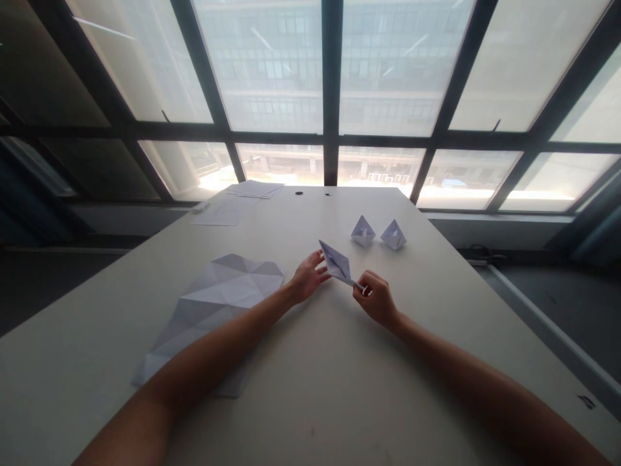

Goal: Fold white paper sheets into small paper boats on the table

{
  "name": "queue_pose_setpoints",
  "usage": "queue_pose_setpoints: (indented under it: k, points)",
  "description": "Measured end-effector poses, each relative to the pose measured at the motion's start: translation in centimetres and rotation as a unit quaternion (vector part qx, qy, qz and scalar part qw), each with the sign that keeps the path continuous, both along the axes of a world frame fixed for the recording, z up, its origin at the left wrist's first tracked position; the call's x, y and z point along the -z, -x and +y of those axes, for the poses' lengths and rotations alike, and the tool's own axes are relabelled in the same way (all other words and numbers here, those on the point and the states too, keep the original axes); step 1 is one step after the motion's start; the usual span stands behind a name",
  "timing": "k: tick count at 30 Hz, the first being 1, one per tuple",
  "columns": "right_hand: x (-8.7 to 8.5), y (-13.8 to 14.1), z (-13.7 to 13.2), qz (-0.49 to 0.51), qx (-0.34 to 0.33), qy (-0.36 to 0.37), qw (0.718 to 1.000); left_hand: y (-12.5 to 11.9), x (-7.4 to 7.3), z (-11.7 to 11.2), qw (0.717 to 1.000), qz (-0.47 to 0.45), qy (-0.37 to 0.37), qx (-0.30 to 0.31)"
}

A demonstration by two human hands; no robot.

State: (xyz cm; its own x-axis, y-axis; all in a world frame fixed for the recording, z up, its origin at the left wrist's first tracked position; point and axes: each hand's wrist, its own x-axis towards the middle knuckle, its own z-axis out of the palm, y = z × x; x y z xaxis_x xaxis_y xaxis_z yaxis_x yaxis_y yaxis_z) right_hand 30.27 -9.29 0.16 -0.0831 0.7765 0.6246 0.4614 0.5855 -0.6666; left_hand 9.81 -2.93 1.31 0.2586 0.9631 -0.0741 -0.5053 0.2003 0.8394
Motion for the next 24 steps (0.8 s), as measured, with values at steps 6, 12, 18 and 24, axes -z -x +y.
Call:
queue_pose_setpoints:
  k: [6,12,18,24]
  points:
    - [0.0,0.3,-0.7,-0.064,-0.042,0.013,0.997,-1.3,0.1,-1.9,0.991,0.072,-0.031,0.106]
    - [-0.5,-0.2,0.1,0.033,-0.006,0.101,0.994,-1.8,-0.3,-2.6,0.975,0.201,-0.075,0.06]
    - [-0.8,-0.7,1.6,0.163,-0.03,0.246,0.955,-1.7,-1.2,-3.2,0.953,0.266,-0.117,0.082]
    - [-0.7,-0.7,1.7,0.099,-0.098,0.302,0.943,-1.0,-0.4,-2.7,0.926,0.309,-0.178,0.127]
